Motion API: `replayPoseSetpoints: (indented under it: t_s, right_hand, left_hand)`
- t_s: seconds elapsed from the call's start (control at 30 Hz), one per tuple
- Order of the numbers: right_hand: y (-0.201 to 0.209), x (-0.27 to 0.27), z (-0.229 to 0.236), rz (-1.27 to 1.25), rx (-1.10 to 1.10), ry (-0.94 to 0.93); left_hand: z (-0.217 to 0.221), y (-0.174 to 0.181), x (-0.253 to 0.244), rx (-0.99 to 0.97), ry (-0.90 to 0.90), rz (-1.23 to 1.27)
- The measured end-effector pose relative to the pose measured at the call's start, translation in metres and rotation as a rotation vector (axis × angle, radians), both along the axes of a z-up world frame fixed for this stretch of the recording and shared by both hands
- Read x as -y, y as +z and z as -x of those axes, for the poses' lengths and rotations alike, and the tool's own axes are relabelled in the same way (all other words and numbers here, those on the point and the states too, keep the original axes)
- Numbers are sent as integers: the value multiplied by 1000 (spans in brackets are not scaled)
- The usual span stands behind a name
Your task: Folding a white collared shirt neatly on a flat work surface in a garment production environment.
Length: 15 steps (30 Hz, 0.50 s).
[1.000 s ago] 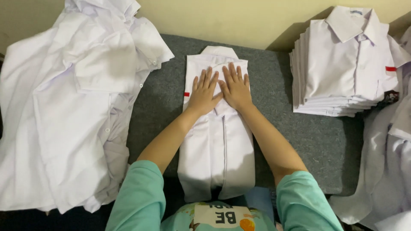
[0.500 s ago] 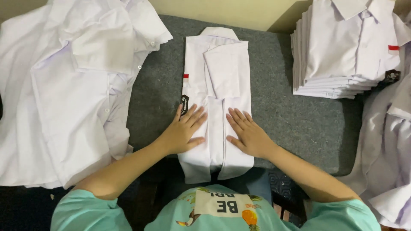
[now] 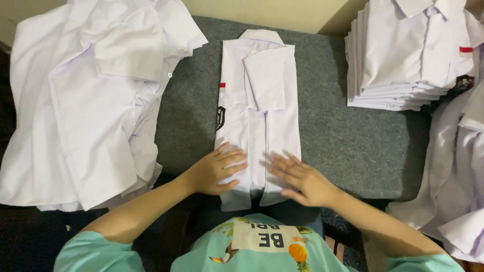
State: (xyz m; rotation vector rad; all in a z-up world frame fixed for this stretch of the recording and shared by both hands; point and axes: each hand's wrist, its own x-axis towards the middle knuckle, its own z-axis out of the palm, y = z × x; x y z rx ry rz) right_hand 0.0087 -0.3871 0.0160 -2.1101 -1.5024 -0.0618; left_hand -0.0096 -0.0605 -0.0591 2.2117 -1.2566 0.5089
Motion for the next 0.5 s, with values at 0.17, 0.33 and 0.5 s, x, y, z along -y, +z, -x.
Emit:
replayPoseSetpoints:
  t_s: [0.17, 0.33, 0.5]
  right_hand:
    - [-20, -17, -48, 167, 32, -291]
    - [-52, -33, -32, 403, 4, -474]
    - [-50, -40, 16, 175, 125, -624]
  left_hand:
    - [-19, 21, 50, -220, 307, -82]
    - [-10, 3, 61, -192, 447, -300]
    - [10, -8, 66, -190, 581, -24]
